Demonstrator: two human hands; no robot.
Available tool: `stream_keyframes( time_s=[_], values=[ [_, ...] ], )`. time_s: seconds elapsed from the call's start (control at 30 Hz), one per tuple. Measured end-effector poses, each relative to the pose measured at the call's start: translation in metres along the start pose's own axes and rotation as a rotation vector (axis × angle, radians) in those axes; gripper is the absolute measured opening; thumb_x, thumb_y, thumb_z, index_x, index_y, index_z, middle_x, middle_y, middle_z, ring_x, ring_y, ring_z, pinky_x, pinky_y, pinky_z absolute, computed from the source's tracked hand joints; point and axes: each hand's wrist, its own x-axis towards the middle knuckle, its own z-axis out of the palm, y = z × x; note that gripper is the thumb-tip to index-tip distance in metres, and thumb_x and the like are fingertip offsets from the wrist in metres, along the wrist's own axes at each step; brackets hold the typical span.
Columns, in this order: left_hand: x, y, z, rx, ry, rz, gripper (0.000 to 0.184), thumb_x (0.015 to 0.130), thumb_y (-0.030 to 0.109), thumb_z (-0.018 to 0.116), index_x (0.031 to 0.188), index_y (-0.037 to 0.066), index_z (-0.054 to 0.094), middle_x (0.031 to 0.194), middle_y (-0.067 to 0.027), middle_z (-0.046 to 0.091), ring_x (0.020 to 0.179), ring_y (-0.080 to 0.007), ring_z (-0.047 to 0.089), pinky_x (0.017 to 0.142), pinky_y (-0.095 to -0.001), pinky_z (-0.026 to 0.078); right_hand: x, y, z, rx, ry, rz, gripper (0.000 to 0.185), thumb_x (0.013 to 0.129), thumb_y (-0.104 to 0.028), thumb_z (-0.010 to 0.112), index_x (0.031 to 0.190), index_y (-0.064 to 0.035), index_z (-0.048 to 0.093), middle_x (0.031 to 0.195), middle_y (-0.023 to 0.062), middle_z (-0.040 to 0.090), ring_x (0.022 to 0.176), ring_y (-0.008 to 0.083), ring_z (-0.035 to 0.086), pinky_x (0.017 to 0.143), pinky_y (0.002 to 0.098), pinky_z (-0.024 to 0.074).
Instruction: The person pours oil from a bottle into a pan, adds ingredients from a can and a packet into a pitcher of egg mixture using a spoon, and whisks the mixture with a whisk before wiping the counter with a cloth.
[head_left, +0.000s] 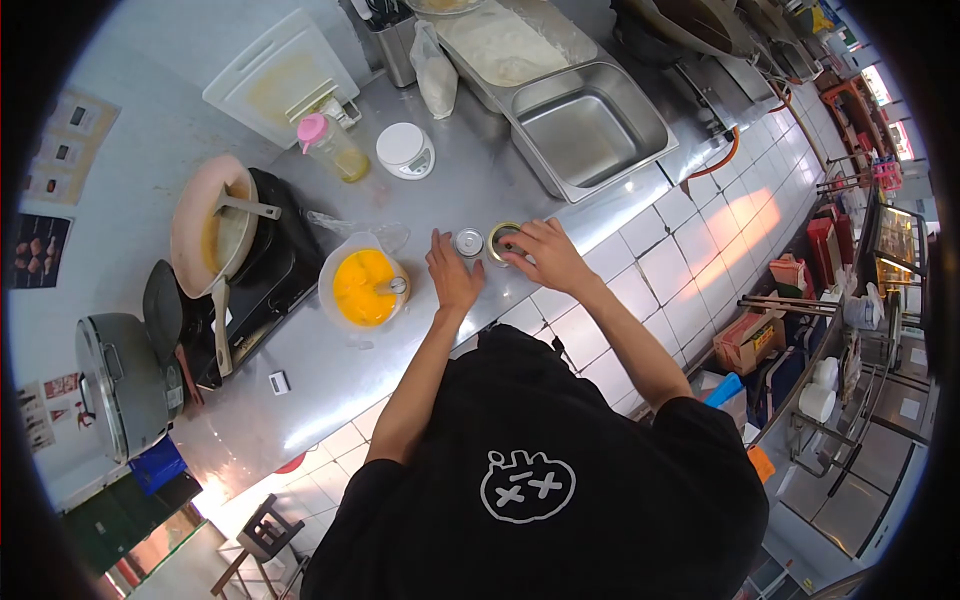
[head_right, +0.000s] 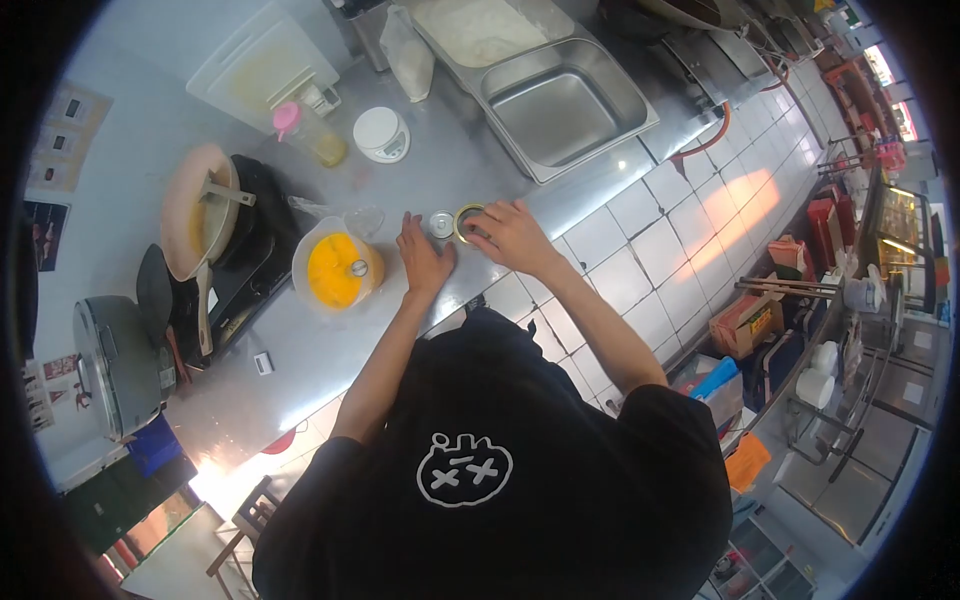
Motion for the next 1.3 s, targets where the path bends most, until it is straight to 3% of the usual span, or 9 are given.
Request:
stream_keyframes(
  time_s=[0.13,0.23,0.43,0.67,0.8,1.1,1.23,1.27,1.3],
  values=[
    [0.006,0.046,-0.009,-0.289,-0.104,0.096,0.086,0.069,0.013,0.083,0.137,-0.003,0.033,0.142,-0.0255,0.041,0.126,-0.0403,0.042,0.105,-0.0466,0.037,0.014,0.008,0.002,-0.123,-0.095,-0.041,0.012,0.086,-0.023,0.067,0.091,-0.0125,0.07,0.09,0.0028,0.062,0.088,0.0208,0.06,0.079,0.0373,0.0398],
    [0.019,0.044,0.026,-0.694,-0.12,0.059,0.084,0.067,0.013,0.086,0.135,0.0,0.038,0.132,-0.0205,0.052,0.12,-0.0323,0.053,0.099,-0.0417,0.044,0.02,0.007,-0.002,-0.252,-0.145,-0.042,0.014,0.085,-0.024,0.066,0.085,-0.0113,0.07,0.09,0.0039,0.064,0.087,0.022,0.062,0.08,0.0384,0.0407],
    [0.013,0.049,0.018,-0.764,-0.261,0.001,0.072,0.067,0.015,0.088,0.128,0.006,0.05,0.116,-0.0117,0.064,0.105,-0.0216,0.063,0.091,-0.0351,0.051,0.015,-0.006,-0.011,-0.324,-0.283,0.066,0.018,0.084,-0.025,0.066,0.078,-0.008,0.07,0.083,0.0091,0.067,0.079,0.0271,0.066,0.079,0.0417,0.044],
    [-0.053,0.043,-0.042,-0.751,-0.239,0.068,0.074,0.069,0.013,0.087,0.13,0.005,0.046,0.115,-0.0126,0.062,0.106,-0.0227,0.062,0.092,-0.0341,0.051,-0.001,-0.08,-0.018,-0.133,-0.417,0.17,0.018,0.085,-0.022,0.064,0.084,-0.0042,0.069,0.076,0.011,0.064,0.074,0.0311,0.064,0.073,0.0427,0.0437],
    [-0.092,0.037,-0.091,-0.72,-0.184,0.032,0.074,0.068,0.012,0.088,0.129,0.005,0.046,0.117,-0.0119,0.061,0.107,-0.0227,0.062,0.091,-0.0348,0.051,0.003,-0.134,-0.011,0.096,-0.337,0.164,0.019,0.087,-0.02,0.063,0.084,-0.0018,0.068,0.074,0.0141,0.065,0.071,0.0359,0.063,0.07,0.044,0.0444],
    [-0.165,-0.009,-0.178,-0.33,-0.002,-0.163,0.075,0.058,0.026,0.088,0.119,0.004,0.051,0.108,-0.0175,0.06,0.098,-0.0374,0.06,0.085,-0.0444,0.051,0.021,-0.19,0.039,0.593,-0.538,0.464,0.028,0.093,-0.024,0.066,0.09,0.0037,0.068,0.063,0.006,0.06,0.059,0.0075,0.05,0.055,0.0272,0.0408],
    [-0.161,-0.005,-0.218,-0.156,0.058,-0.207,0.069,0.063,0.027,0.086,0.117,0.003,0.052,0.106,-0.0166,0.061,0.097,-0.0353,0.062,0.084,-0.0427,0.052,0.023,-0.185,0.073,0.776,-0.466,0.492,0.024,0.094,-0.023,0.066,0.089,0.0001,0.07,0.064,-0.0055,0.056,0.06,0.004,0.043,0.054,0.0251,0.036],
    [-0.156,0.001,-0.227,-0.148,0.073,-0.241,0.069,0.062,0.029,0.085,0.117,0.002,0.052,0.105,-0.0176,0.061,0.097,-0.0367,0.061,0.084,-0.0443,0.051,0.038,-0.195,0.057,0.76,-0.509,0.557,0.025,0.092,-0.023,0.066,0.092,0.0017,0.072,0.068,0.0016,0.063,0.064,0.0055,0.05,0.057,0.0263,0.0402],
    [-0.15,0.006,-0.236,-0.141,0.089,-0.27,0.07,0.061,0.03,0.085,0.116,0.002,0.052,0.105,-0.0185,0.061,0.097,-0.038,0.06,0.084,-0.0459,0.05,0.05,-0.201,0.047,0.783,-0.491,0.56,0.025,0.092,-0.023,0.066,0.092,0.0011,0.072,0.068,0.0008,0.063,0.064,0.0053,0.05,0.057,0.0259,0.04]
  ],
)
